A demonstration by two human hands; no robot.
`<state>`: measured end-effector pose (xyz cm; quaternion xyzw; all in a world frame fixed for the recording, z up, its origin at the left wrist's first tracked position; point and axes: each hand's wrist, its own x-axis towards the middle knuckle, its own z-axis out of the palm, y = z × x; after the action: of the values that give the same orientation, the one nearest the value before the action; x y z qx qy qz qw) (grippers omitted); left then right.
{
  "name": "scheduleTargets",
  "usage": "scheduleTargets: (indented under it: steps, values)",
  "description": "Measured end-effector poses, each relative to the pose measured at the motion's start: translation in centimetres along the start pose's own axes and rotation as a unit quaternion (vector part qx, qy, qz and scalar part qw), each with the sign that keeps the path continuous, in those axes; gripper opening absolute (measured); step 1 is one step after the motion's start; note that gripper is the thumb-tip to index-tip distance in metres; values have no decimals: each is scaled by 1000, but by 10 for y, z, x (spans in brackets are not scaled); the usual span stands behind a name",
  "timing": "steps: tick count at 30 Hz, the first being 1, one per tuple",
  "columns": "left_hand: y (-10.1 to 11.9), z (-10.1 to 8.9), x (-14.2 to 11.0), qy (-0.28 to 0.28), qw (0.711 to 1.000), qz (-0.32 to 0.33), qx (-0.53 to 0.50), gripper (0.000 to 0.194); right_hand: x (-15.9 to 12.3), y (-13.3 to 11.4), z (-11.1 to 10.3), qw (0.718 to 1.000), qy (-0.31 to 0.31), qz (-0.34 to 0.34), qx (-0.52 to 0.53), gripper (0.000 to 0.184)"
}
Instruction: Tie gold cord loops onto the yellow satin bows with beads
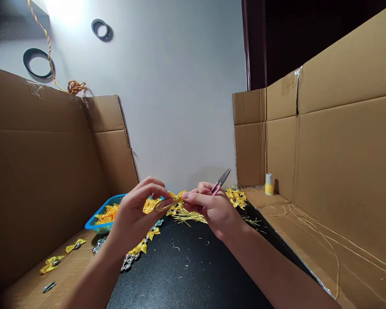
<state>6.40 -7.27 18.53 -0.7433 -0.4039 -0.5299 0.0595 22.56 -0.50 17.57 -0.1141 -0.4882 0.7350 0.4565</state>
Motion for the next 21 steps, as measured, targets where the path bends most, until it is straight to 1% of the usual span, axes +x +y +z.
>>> scheduleTargets:
  steps: [2,4,6,11,17,19,21]
  values:
    - [-2,-1,0,-5,999,-25,-39,1,1,1,0,1000,2,24,12,59]
    - [-3,-2,-1,-20,994,-57,-87,6,2,2,0,999,6,37,19,56]
    - [-2,-3,-1,-35,992,-69,-102,8,3,4,-1,999,3,42,22,54]
    - [-2,-6,0,-33,997,-55,-37,7,4,6,-2,998,-9,54,21,48]
    - [-2,-6,1,-54,995,-69,-44,9,5,7,-2,995,4,82,51,49]
    - [-1,-6,2,-50,996,-57,-37,8,5,8,-3,995,3,86,59,51]
    - [0,-6,2,-38,999,-30,-14,6,5,9,-3,994,2,89,65,52]
